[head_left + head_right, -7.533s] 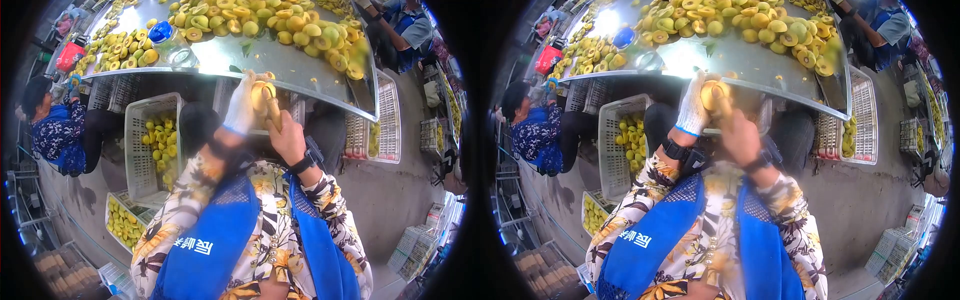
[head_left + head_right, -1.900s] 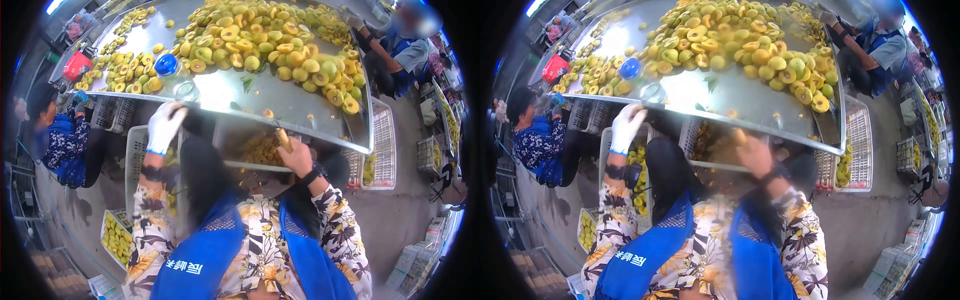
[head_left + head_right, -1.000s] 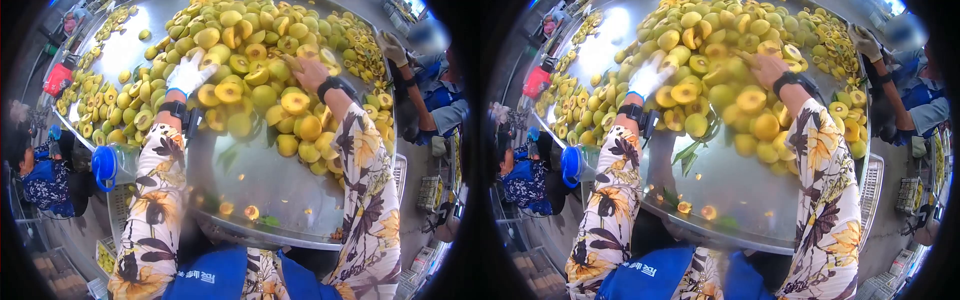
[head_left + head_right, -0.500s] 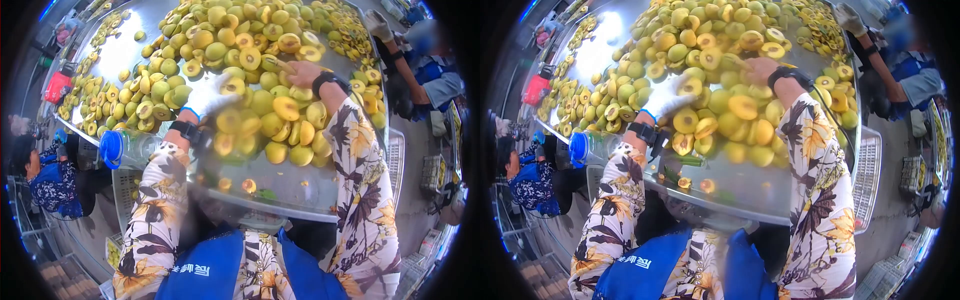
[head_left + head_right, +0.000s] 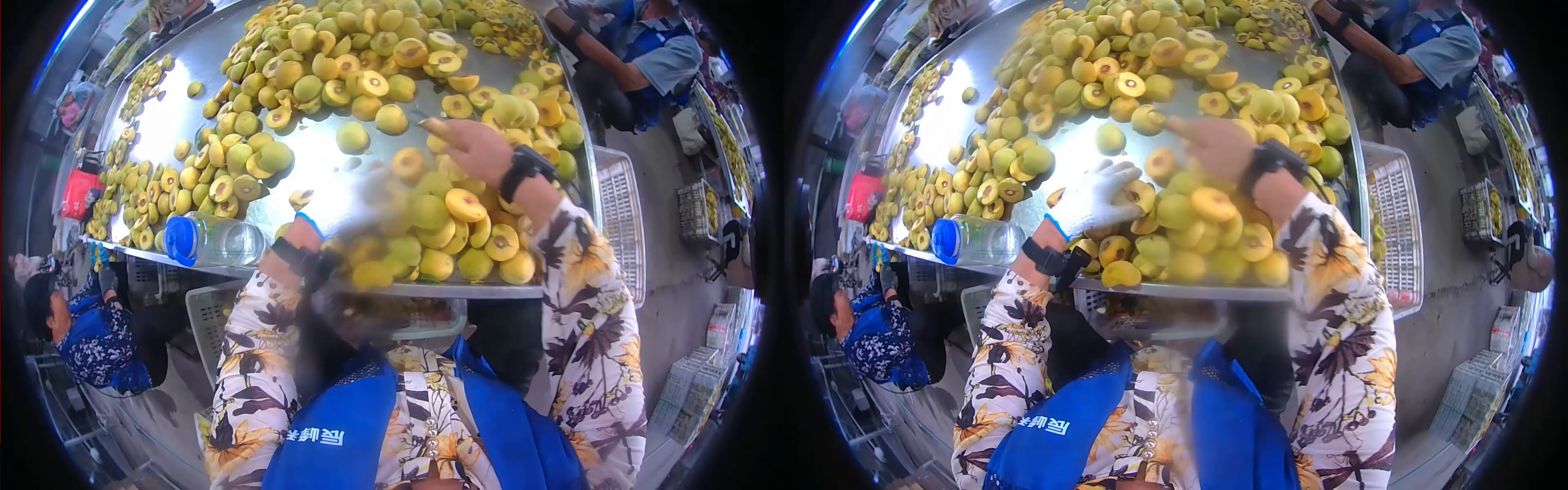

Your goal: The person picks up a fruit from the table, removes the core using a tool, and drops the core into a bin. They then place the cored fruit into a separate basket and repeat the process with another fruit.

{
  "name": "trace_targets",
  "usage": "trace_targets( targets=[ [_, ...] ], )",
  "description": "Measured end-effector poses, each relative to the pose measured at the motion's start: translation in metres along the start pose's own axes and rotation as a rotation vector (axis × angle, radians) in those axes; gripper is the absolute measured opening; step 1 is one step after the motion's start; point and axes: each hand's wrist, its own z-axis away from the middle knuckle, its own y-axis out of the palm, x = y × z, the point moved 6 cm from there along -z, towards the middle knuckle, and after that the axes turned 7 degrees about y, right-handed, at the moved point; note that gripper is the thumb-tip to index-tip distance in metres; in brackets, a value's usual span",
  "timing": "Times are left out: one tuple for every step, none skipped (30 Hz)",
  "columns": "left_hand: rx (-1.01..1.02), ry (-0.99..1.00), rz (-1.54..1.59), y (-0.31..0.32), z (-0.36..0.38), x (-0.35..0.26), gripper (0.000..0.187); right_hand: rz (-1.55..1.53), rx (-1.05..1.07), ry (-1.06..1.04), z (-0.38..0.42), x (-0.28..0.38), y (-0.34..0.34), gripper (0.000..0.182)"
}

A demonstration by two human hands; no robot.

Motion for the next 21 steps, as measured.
trace_targets(
  targets=[
    [-0.015, 0.029, 0.049, 0.002, -0.001, -0.001, 0.060, 0.015, 0.004, 0.113, 0.013, 0.005, -0.022, 0.038],
    [-0.032, 0.057, 0.096, 0.003, -0.002, 0.001, 0.058, 0.031, 0.005, 0.224, 0.022, 0.001, -0.037, 0.041],
    [-0.047, 0.086, 0.141, 0.002, -0.005, 0.000, 0.056, 0.080, -0.057, 0.275, 0.030, -0.017, -0.046, 0.044],
    [-0.040, 0.114, 0.148, 0.000, -0.009, -0.005, 0.056, 0.128, -0.119, 0.326, 0.040, -0.040, -0.053, 0.047],
    [-0.033, 0.140, 0.155, -0.004, -0.013, -0.015, 0.056, 0.161, -0.161, 0.377, 0.048, -0.062, -0.059, 0.043],
    [-0.026, 0.164, 0.162, -0.009, -0.018, -0.025, 0.056, 0.195, -0.203, 0.426, 0.055, -0.084, -0.065, 0.038],
    [0.036, 0.174, 0.108, -0.010, -0.024, -0.033, 0.055, 0.228, -0.243, 0.475, 0.061, -0.101, -0.069, 0.034],
    [0.099, 0.181, 0.055, -0.012, -0.032, -0.041, 0.055, 0.217, -0.250, 0.503, 0.068, -0.112, -0.069, 0.035],
    [0.163, 0.181, 0.003, -0.009, -0.039, -0.045, 0.055, 0.204, -0.251, 0.526, 0.073, -0.120, -0.067, 0.036],
    [0.154, 0.192, -0.004, -0.007, -0.045, -0.047, 0.056, 0.187, -0.252, 0.548, 0.076, -0.124, -0.063, 0.037],
    [0.143, 0.208, -0.015, -0.003, -0.054, -0.048, 0.056, 0.249, -0.289, 0.572, 0.077, -0.119, -0.063, 0.038],
    [0.134, 0.228, -0.025, 0.003, -0.065, -0.048, 0.057, 0.236, -0.306, 0.574, 0.076, -0.122, -0.064, 0.038],
    [0.008, 0.297, -0.056, 0.015, -0.083, -0.038, 0.057, 0.223, -0.322, 0.580, 0.074, -0.128, -0.064, 0.039],
    [-0.001, 0.276, -0.016, 0.014, -0.100, -0.039, 0.056, 0.212, -0.339, 0.584, 0.071, -0.134, -0.064, 0.040],
    [-0.013, 0.254, 0.024, 0.012, -0.118, -0.044, 0.055, 0.216, -0.331, 0.592, 0.068, -0.142, -0.061, 0.041],
    [-0.028, 0.233, 0.061, 0.011, -0.137, -0.049, 0.055, 0.220, -0.326, 0.599, 0.065, -0.150, -0.055, 0.042],
    [-0.070, 0.219, 0.070, 0.012, -0.157, -0.051, 0.054, 0.224, -0.324, 0.604, 0.060, -0.156, -0.054, 0.043],
    [-0.116, 0.206, 0.079, 0.009, -0.174, -0.056, 0.053, 0.215, -0.293, 0.671, 0.057, -0.162, -0.055, 0.044],
    [-0.054, 0.181, 0.071, 0.010, -0.194, -0.061, 0.053, 0.206, -0.259, 0.738, 0.053, -0.166, -0.055, 0.046],
    [-0.103, 0.239, 0.109, 0.009, -0.210, -0.064, 0.058, 0.199, -0.229, 0.807, 0.050, -0.171, -0.056, 0.048],
    [-0.113, 0.248, 0.110, 0.013, -0.221, -0.063, 0.058, 0.210, -0.238, 0.806, 0.049, -0.175, -0.063, 0.048]
  ],
)
